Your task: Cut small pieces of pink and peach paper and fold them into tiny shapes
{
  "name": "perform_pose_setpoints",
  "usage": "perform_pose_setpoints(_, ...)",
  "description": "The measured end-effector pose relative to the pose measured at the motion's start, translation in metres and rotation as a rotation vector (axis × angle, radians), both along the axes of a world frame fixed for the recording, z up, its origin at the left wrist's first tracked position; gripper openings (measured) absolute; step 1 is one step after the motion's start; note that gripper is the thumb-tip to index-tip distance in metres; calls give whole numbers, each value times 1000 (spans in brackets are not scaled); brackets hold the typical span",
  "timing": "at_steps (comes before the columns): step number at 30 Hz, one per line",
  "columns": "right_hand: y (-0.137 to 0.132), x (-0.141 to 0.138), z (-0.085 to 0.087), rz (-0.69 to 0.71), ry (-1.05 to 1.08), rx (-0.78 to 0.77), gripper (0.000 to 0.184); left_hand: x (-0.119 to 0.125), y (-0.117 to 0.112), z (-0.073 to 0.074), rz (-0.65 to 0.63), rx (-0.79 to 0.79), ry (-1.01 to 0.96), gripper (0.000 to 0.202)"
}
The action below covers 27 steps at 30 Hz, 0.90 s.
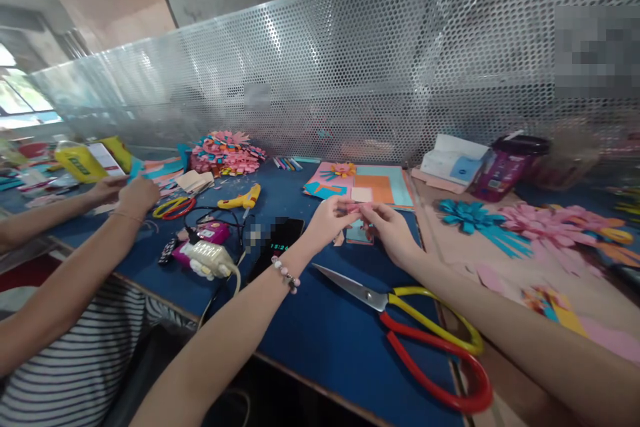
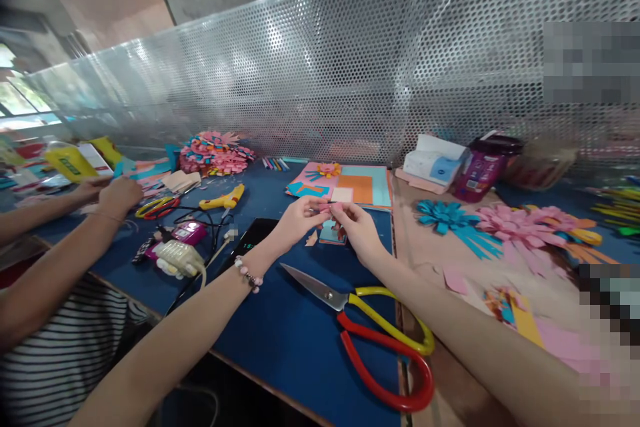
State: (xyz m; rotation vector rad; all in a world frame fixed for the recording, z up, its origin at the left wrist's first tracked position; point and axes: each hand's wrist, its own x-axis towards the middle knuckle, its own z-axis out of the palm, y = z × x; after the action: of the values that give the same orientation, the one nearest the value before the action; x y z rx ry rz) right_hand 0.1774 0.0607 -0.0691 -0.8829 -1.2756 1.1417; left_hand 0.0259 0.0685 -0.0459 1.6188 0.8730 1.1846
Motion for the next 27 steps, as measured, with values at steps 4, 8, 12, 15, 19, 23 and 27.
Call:
perform_pose_setpoints(4,0,1,0,-8,-32,-2,30,2,4,-3,20,28,-14,26)
perform_pose_setpoints(8,0,1,-1,-33,-68,3,32,2,4,-4,14,0,-28,17)
perform_pose_setpoints(12,0,0,-1,-64,-87,11,33,1,5,-5,26,-5,-54,13)
perform_pose_setpoints(15,0,0,-2,-83,-96,14,34,1,4,-5,28,5,-47,13)
perform_pose_setpoints(19,1,1,-3,-91,-97,23,34,1,3,-4,36,35,-15,18)
perform_pose_setpoints(23,2,2,-3,-87,-110,27,35,0,4,-4,48,54,45,17)
perform_pose_setpoints(27,1,2,-3,-82,-104,18,35,0,4,-4,49,49,42,18)
